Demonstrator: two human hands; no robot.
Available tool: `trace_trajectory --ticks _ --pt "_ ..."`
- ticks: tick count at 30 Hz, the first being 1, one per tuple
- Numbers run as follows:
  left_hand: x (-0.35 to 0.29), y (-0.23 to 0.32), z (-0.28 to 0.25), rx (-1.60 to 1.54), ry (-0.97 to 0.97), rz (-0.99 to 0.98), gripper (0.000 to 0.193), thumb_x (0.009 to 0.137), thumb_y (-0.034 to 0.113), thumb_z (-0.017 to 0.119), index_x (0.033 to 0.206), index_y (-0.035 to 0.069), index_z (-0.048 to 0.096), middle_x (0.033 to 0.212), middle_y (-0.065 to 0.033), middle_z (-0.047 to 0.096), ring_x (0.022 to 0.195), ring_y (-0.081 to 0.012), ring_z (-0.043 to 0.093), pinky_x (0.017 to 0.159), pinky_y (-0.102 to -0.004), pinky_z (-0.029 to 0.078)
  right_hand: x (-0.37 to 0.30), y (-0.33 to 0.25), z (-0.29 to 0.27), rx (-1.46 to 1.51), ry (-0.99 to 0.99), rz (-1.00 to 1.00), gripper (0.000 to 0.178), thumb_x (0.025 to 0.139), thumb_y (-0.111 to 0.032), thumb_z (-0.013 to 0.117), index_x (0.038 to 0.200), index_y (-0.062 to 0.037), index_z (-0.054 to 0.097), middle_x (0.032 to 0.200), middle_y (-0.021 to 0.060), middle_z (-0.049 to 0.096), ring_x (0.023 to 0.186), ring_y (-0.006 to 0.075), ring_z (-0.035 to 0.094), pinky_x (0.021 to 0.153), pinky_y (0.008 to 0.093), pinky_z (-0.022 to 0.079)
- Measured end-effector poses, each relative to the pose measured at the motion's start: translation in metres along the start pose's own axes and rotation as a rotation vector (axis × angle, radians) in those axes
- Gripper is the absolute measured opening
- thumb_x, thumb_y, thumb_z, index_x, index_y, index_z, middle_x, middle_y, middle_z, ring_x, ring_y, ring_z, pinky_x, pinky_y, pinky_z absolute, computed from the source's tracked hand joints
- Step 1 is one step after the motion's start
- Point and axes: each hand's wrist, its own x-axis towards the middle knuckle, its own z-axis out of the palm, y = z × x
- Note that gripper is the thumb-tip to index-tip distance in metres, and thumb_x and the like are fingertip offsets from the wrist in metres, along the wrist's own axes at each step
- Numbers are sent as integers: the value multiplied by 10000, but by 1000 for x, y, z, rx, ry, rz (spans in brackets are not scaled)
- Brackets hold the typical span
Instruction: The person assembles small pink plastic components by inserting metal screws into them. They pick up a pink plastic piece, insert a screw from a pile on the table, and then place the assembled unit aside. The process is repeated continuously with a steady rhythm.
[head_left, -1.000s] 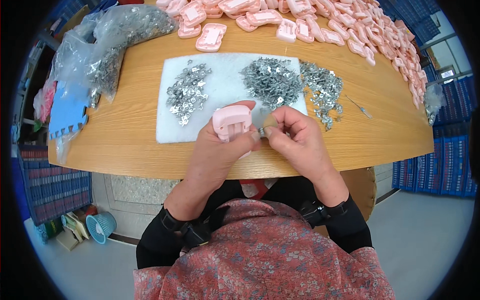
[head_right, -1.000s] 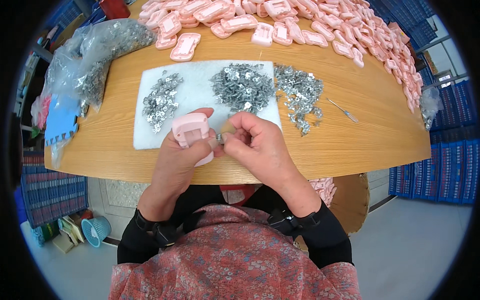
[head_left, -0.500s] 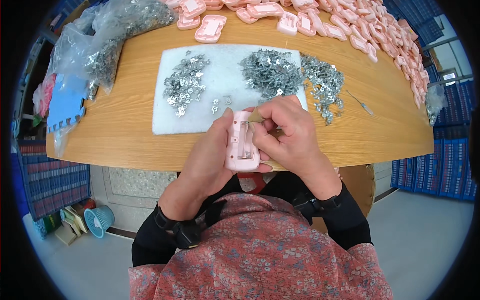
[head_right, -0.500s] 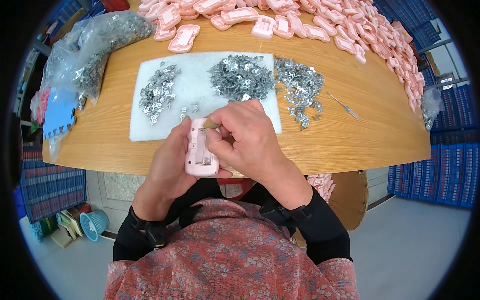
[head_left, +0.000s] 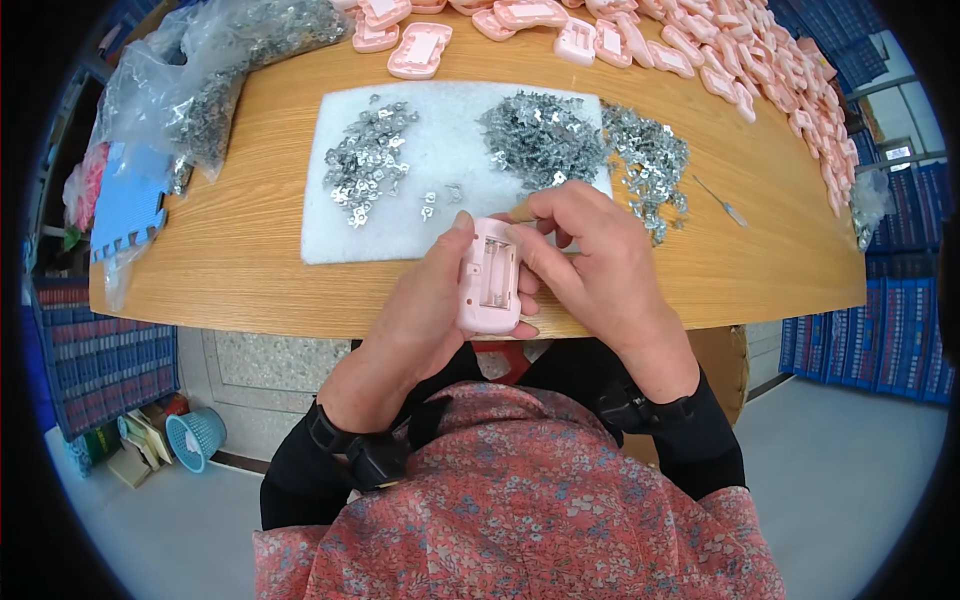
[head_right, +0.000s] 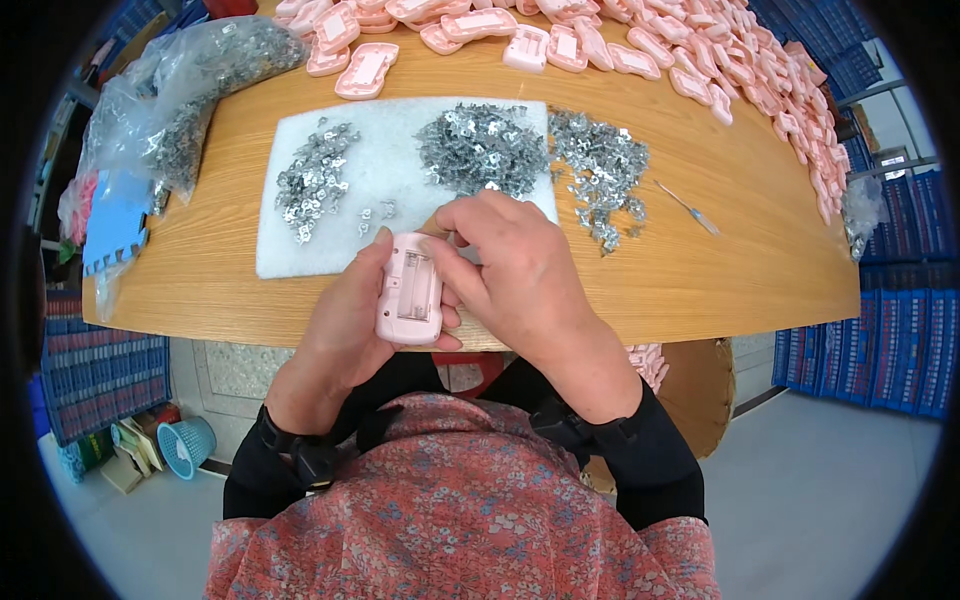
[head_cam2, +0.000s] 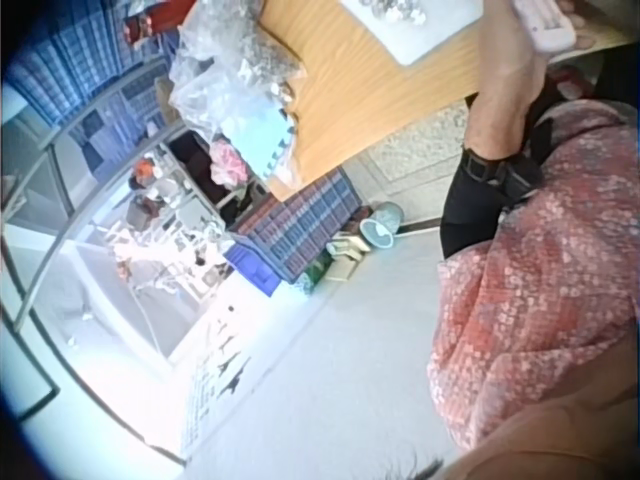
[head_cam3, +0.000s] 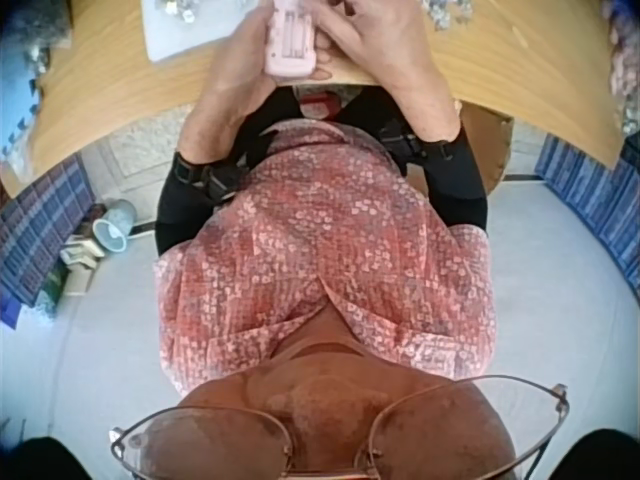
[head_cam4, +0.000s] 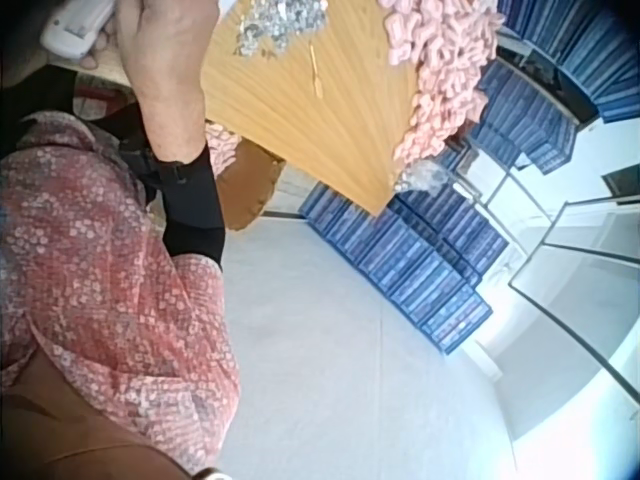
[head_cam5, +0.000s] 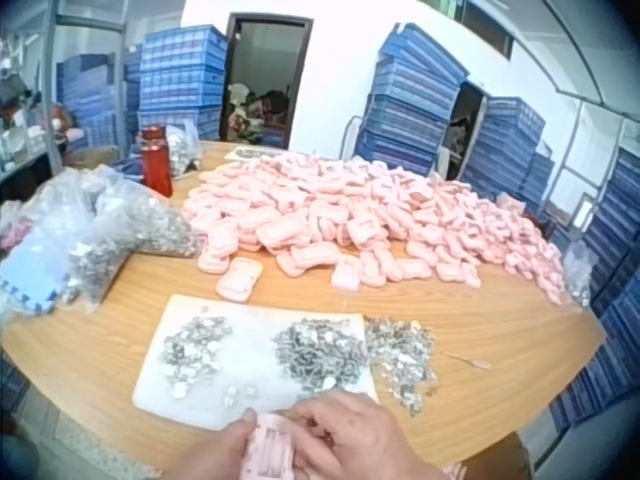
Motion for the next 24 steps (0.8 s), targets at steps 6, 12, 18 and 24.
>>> trace_trajectory --ticks 6,12,18,24 --pt "0 0 1 42 21 -6 567 1072 474 228 1190 22 550 932 -115 669 784 -231 697 660 -423 633 -3 -4 3 133 -61 173 117 861 -100 693 940 -27 646 860 122 625 721 287 639 640 368 518" --pt "1 -1 1 12 -38 33 540 1076 460 239 1320 32 459 939 -119 664 784 -222 695 666 -395 625 0 -10 -2 33 0 71 131 876 -102 680 971 -23 634 859 134 613 684 295 629 633 369 516" --pt "-3 -4 1 101 -133 150 529 1076 429 280 1432 42 337 1001 -133 656 810 -205 688 706 -361 608 -5 -6 2 488 -111 444 207 939 -156 653 1072 -23 566 762 53 589 665 155 598 584 297 468" --pt "-5 -7 -6 510 20 352 385 1045 200 377 1391 42 436 1000 -120 655 926 -164 652 820 -294 535 -13 8 7 651 -125 425 223 964 -175 639 1084 -20 533 724 3 559 653 65 529 581 253 433"
